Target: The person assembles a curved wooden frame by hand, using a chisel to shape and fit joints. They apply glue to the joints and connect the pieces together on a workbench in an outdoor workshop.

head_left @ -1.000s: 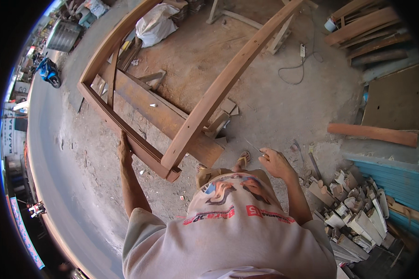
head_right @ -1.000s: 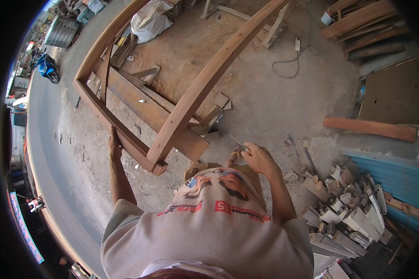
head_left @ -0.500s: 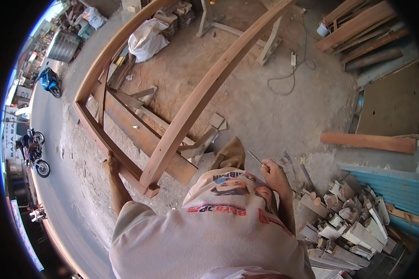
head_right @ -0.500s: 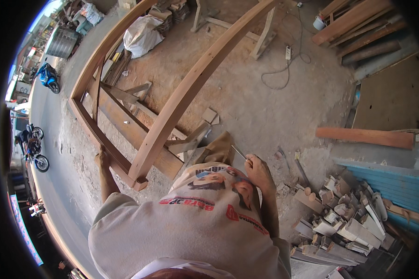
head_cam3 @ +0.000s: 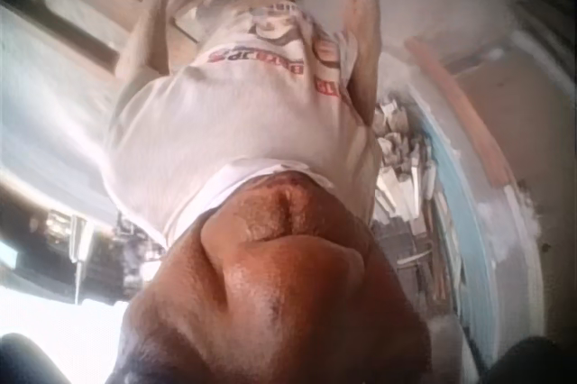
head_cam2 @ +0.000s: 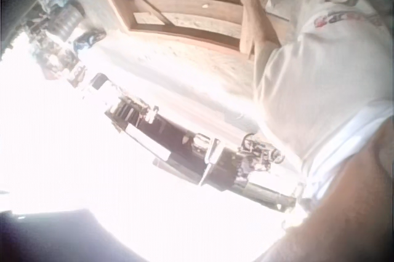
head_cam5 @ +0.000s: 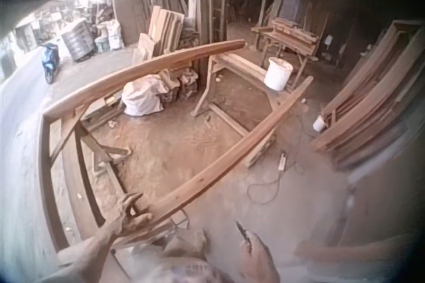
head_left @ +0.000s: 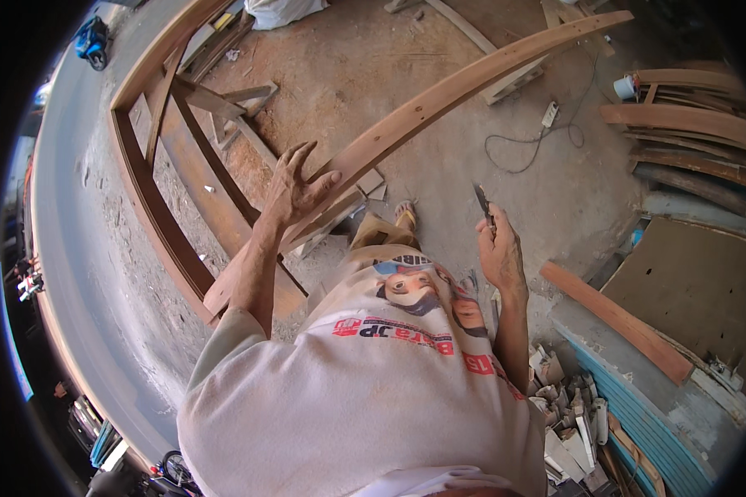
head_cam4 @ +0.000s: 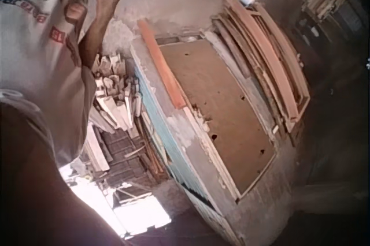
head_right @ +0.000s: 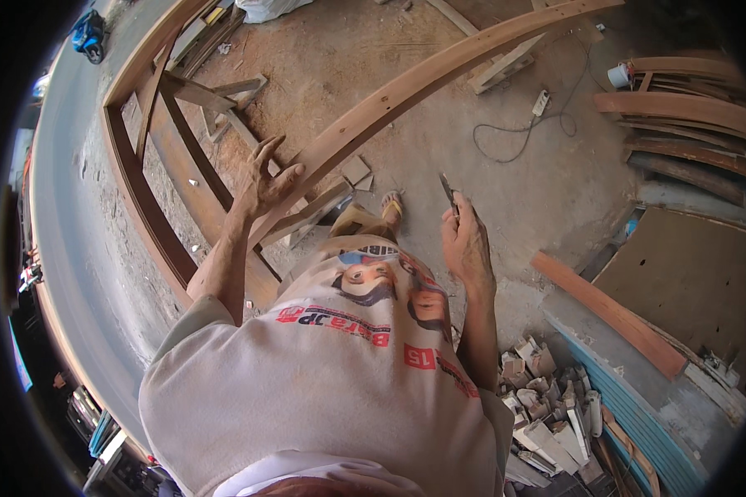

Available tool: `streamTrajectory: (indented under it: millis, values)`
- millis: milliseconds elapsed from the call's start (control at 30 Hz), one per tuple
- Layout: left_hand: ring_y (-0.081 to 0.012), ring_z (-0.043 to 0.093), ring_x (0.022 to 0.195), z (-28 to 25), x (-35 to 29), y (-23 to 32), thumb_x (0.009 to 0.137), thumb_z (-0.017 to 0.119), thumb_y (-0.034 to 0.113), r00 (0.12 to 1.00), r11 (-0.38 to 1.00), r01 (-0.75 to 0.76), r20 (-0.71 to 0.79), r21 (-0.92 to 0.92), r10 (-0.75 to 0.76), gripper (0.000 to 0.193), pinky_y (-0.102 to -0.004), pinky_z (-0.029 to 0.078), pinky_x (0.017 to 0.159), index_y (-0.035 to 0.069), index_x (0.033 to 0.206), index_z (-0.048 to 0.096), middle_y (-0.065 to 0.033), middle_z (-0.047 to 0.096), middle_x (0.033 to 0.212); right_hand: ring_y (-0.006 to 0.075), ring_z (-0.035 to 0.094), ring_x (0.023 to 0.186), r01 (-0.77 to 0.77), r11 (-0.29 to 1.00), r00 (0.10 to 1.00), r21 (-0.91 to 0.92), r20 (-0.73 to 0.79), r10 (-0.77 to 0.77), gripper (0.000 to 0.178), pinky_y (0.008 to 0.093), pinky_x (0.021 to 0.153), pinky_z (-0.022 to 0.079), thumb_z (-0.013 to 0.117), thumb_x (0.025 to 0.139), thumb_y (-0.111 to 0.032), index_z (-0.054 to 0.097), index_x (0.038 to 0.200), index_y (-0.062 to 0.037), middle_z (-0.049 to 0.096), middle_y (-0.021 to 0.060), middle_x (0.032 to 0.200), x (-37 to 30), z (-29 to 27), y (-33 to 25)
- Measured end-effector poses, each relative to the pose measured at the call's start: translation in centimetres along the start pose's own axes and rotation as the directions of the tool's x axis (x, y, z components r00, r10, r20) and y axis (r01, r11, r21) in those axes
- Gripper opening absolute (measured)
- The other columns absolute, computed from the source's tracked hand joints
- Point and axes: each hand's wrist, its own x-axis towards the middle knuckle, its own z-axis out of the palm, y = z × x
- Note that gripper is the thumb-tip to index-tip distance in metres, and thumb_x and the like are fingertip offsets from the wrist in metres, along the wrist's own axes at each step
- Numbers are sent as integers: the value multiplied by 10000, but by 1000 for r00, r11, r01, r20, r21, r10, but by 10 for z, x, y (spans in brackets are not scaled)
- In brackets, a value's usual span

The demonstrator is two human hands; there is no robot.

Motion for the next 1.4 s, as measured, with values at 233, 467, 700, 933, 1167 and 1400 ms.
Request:
streamTrajectory:
  millis: [233, 467, 700, 933, 1167, 1400]
  values:
    - [-390, 579, 1341, 33, 18, 28, 850, 834, 484, 974, 992, 117, 189, 40, -122, 867, -471, 497, 1104, 55, 1533, 514, -203, 613, 1442, 441, 684, 995, 165, 972, 960, -169, 253, -119, 431, 529, 853, 542, 504, 1061, -104, 561, 1488, -107, 682, 243, 1118, 92, -11, -36]
    - [-370, 636, 1254, 33, 21, 31, 827, 856, 446, 981, 989, 142, 129, 47, -146, 826, -464, 531, 1044, 108, 1515, 548, -173, 659, 1367, 386, 696, 939, 348, 865, 897, -362, 398, -194, 407, 503, 841, 554, 617, 1036, -211, 640, 1440, -169, 700, 170, 997, 164, -14, -61]
    - [-321, 622, 1286, 30, 20, 34, 812, 853, 461, 968, 979, 196, 150, 62, -203, 785, -452, 535, 1047, 146, 1477, 579, -120, 661, 1382, 343, 674, 908, 554, 734, 760, -394, 598, -253, 364, 474, 854, 544, 636, 1037, -270, 688, 1393, -213, 652, 133, 931, 219, -23, -62]
    - [-327, 675, 1186, 34, 21, 36, 768, 877, 408, 962, 969, 244, 113, 39, -247, 744, -448, 550, 1005, 140, 1419, 638, -113, 700, 1302, 327, 711, 1020, 762, 548, 564, -345, 770, -299, 326, 460, 910, 553, 589, 1043, -259, 720, 1334, -194, 713, 144, 1031, 261, -32, -79]
    - [-316, 686, 1147, 30, 24, 40, 762, 873, 391, 951, 956, 286, 104, 72, -292, 715, -436, 557, 978, 164, 1403, 650, -85, 708, 1264, 301, 699, 1110, 911, 324, 330, -256, 923, -198, 287, 448, 981, 541, 610, 1028, -243, 739, 1282, -204, 723, 118, 1088, 303, -31, -107]
    - [-298, 691, 1108, 34, 24, 41, 758, 870, 372, 957, 957, 282, 44, 66, -285, 719, -438, 565, 956, 237, 1427, 642, -79, 724, 1193, 295, 688, 1136, 969, 227, 142, -97, 971, -191, 311, 452, 1012, 534, 666, 1002, -254, 734, 1306, -251, 717, 111, 1105, 329, -22, -119]
